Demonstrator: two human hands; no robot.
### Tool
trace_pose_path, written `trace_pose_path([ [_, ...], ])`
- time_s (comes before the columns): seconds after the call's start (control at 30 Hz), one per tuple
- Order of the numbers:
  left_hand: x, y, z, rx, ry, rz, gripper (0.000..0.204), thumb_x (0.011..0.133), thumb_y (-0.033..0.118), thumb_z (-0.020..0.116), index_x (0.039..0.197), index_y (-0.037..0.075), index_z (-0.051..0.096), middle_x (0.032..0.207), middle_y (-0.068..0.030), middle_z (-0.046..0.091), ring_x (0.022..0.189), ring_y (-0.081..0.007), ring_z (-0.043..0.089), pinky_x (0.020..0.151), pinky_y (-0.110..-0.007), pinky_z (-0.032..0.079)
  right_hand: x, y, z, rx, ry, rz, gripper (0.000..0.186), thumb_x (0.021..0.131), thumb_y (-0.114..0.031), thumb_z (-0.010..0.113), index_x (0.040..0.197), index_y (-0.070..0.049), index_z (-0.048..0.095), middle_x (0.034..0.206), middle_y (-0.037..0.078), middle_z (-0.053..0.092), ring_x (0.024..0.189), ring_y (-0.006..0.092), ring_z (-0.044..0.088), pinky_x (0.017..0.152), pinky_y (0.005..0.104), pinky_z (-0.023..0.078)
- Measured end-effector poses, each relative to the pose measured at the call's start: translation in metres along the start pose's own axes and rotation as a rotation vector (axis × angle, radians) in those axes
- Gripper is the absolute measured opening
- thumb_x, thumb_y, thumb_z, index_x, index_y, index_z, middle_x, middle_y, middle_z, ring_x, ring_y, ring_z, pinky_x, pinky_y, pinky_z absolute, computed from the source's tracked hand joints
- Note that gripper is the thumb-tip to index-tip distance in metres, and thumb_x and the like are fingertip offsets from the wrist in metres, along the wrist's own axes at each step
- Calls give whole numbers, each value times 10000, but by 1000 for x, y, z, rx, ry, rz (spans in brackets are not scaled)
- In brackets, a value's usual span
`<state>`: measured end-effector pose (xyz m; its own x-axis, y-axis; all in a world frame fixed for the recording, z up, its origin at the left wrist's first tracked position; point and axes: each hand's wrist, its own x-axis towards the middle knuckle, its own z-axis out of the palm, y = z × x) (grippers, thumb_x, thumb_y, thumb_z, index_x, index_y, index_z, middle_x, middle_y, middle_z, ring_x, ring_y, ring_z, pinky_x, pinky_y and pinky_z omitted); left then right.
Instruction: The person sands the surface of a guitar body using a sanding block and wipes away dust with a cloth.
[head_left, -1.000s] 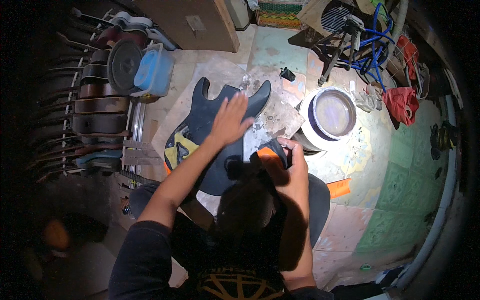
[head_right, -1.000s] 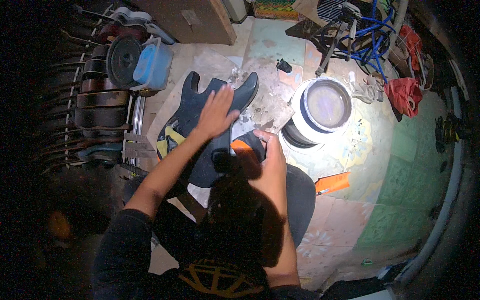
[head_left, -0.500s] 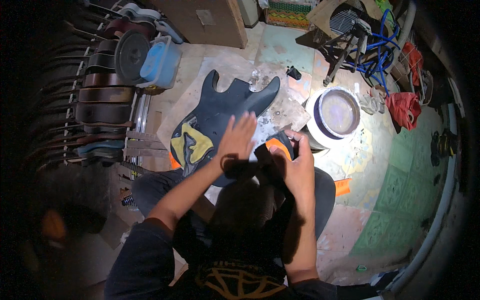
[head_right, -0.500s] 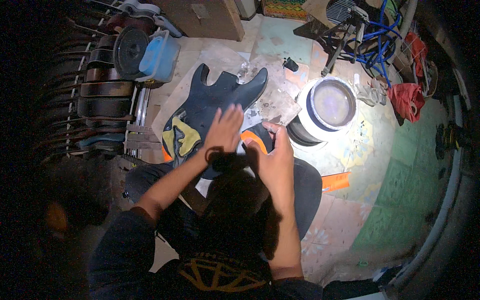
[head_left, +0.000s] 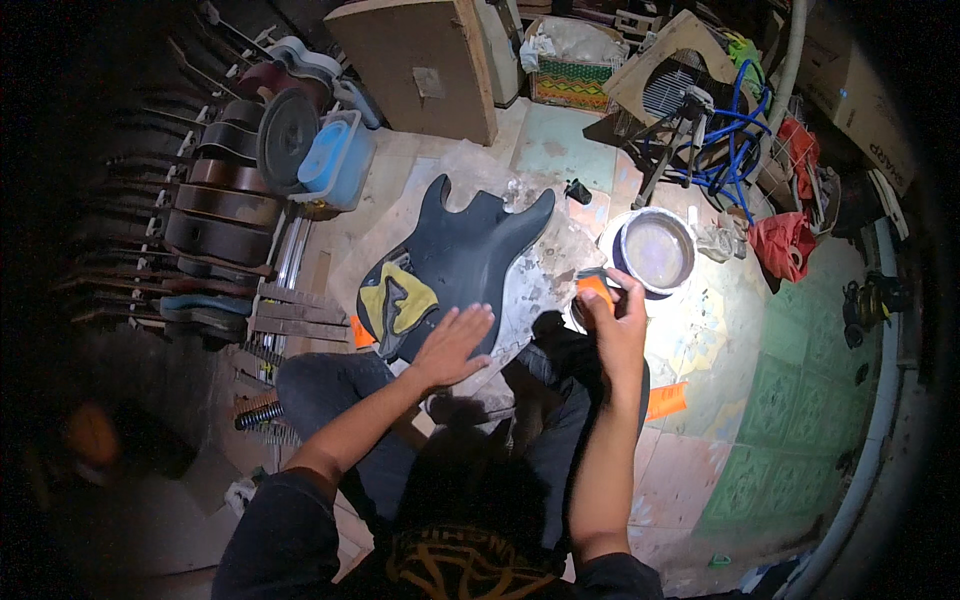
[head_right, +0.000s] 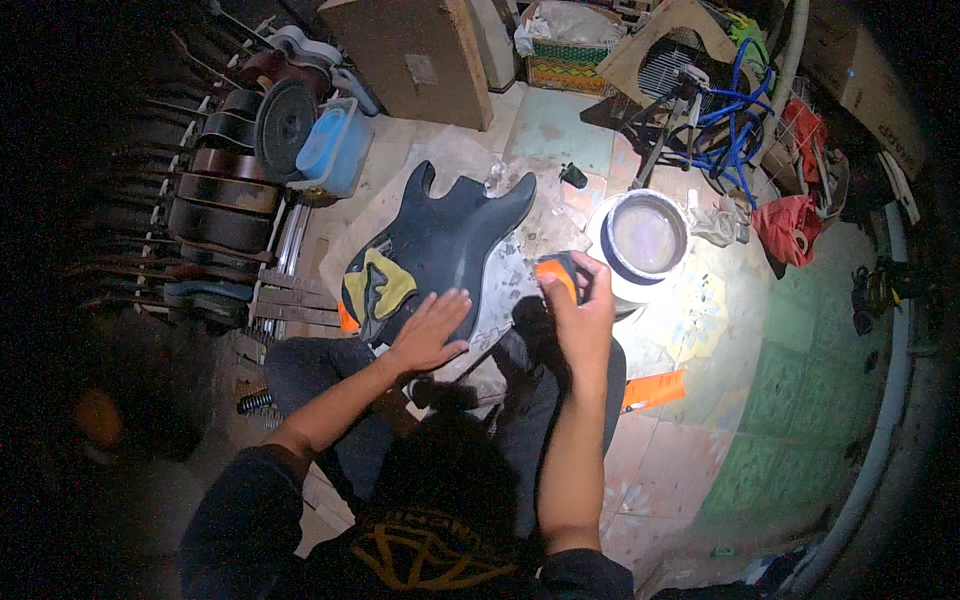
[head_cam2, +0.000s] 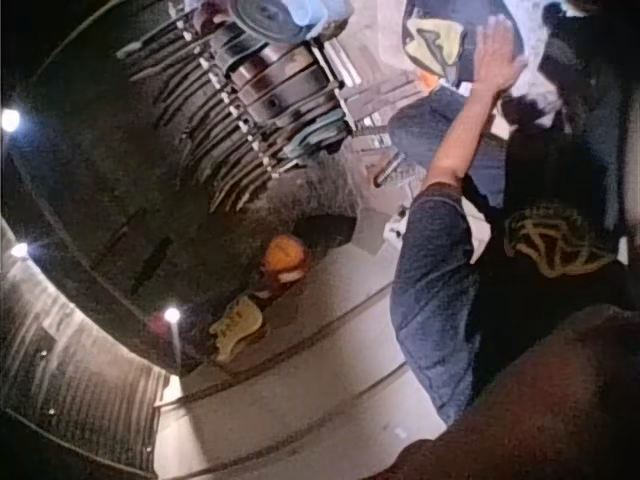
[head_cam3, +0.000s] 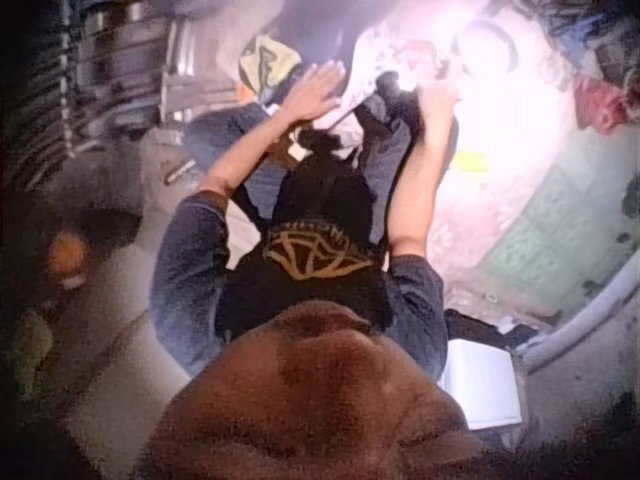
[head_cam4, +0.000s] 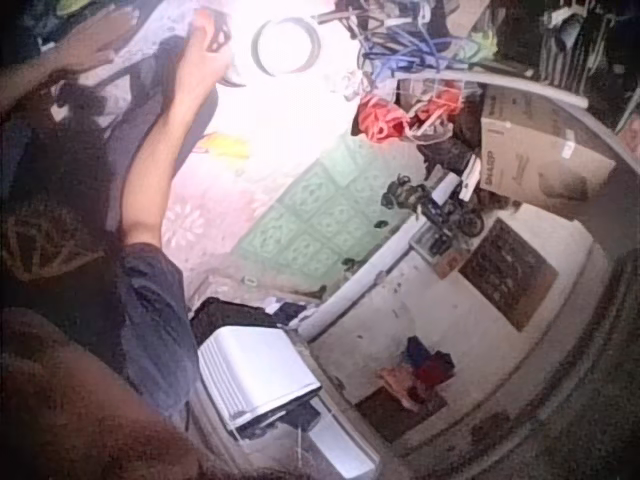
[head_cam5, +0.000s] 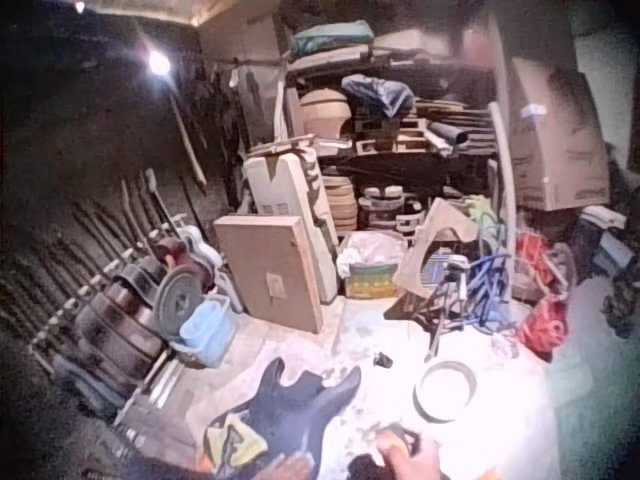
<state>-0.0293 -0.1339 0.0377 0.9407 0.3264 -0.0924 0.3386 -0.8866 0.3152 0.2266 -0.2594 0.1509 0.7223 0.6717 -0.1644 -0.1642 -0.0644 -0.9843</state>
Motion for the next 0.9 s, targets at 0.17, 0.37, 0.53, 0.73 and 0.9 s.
trace_pose_path([
  [0.17,55,-30,2,153,143,-152,632,996,309,507,1531,17,336,1618,-181,291,1502,-337,262,1209,-510,223,6,-12,-6,196,118,61,432,920,-101,680,1299,29,519,1154,126,628,1027,158,610,910,286,500],
  [0.37,152,-42,-1,191,269,-75,628,991,263,507,1525,-13,325,1595,-201,320,1478,-350,302,1191,-527,256,12,-10,-9,255,112,93,447,917,-104,692,1293,36,495,1062,114,649,928,135,616,829,269,496],
  [0.53,237,-57,3,48,334,-41,611,988,254,509,1514,-12,344,1573,-211,350,1450,-361,346,1186,-493,286,15,-9,-7,207,109,162,370,917,-57,652,1271,-13,554,1095,75,638,985,133,605,908,277,479],
  [0.73,296,-59,-7,37,253,-123,564,947,192,526,1455,-23,408,1549,-209,388,1429,-378,371,1167,-496,323,17,-15,-4,219,75,195,483,912,-63,691,1323,52,467,1156,146,621,1012,162,612,903,293,504],
  [0.9,267,-39,-1,279,285,17,563,920,198,531,1439,-10,461,1548,-158,406,1450,-334,340,1181,-498,295,18,-1,-8,178,113,177,403,919,-74,667,1292,-4,532,1109,94,631,994,143,608,896,284,489],
])
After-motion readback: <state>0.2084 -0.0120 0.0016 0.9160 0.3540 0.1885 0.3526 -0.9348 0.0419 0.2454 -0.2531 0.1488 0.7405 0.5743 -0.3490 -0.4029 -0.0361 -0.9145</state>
